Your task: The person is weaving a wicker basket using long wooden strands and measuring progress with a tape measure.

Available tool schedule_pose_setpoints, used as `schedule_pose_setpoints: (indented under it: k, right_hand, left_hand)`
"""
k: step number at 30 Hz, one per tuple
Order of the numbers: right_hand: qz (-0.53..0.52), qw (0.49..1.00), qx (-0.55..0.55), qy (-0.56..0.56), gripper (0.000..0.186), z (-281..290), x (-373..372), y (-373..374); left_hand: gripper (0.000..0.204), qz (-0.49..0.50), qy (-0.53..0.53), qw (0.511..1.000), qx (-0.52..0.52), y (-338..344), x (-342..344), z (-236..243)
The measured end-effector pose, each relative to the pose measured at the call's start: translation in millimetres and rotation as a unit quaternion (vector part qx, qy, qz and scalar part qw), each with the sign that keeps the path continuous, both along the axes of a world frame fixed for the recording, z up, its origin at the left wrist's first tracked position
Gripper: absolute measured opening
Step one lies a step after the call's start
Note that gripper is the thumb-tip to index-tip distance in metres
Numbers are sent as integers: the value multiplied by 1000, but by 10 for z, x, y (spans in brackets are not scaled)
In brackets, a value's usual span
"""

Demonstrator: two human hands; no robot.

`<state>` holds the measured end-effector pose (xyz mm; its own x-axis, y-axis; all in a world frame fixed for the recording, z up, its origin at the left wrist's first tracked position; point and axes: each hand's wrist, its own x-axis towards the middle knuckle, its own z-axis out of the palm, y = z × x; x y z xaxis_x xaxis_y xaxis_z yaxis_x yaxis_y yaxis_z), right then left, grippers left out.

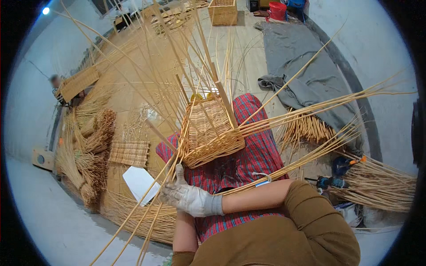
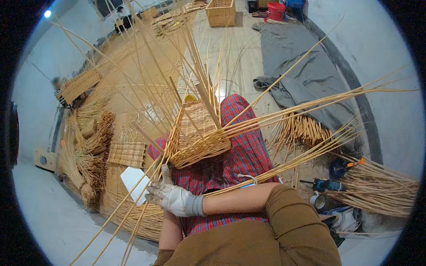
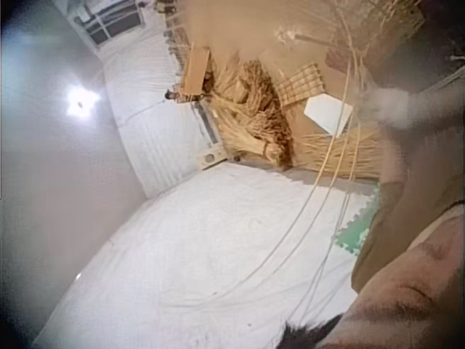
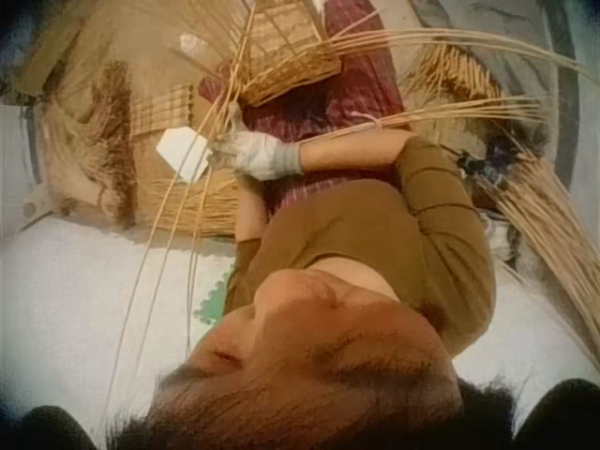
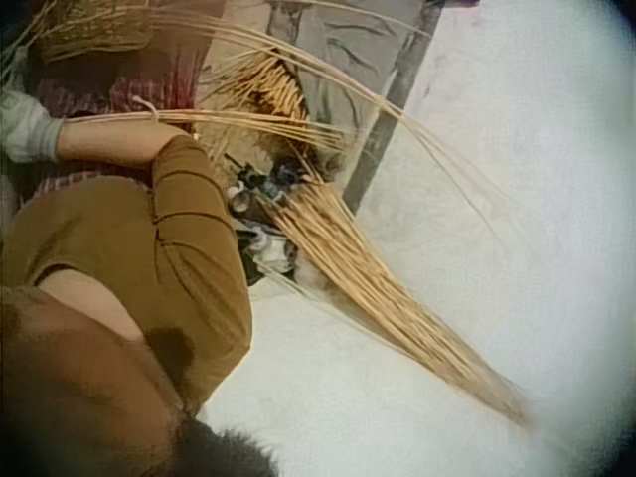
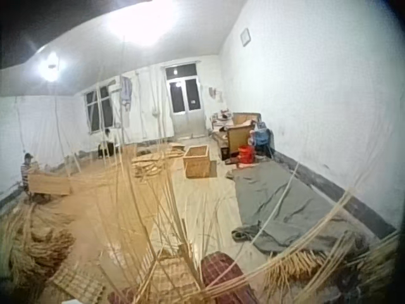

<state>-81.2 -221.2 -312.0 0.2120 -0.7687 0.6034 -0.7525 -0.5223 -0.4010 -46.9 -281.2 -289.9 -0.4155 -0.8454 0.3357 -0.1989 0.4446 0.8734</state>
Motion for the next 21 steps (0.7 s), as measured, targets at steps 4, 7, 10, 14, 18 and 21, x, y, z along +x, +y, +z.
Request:
schedule_pose_setpoints:
  k: [4,7,10,14,18,21]
  right_hand:
    - [33,993,-30,109,57,110,-44,-6]
    - [162,984,-60,31,48,413,-416,212]
    - [158,977,24,144,24,504,-907,318]
    - [180,977,-109,34,14,844,-662,94]
    - [169,983,-47,-46,13,938,-653,119]
    - [99,984,-143,33,12,1140,-985,83]
  left_hand:
    - [47,-13,-40,999,16,283,290,-25]
    - [49,8,-61,998,30,155,303,119]
    - [51,-38,-152,982,102,98,224,193]
    - [40,-49,246,802,542,-374,602,-109]
    - [32,-7,139,982,-125,40,219,98]
    - [34,47,143,983,-101,86,132,-47]
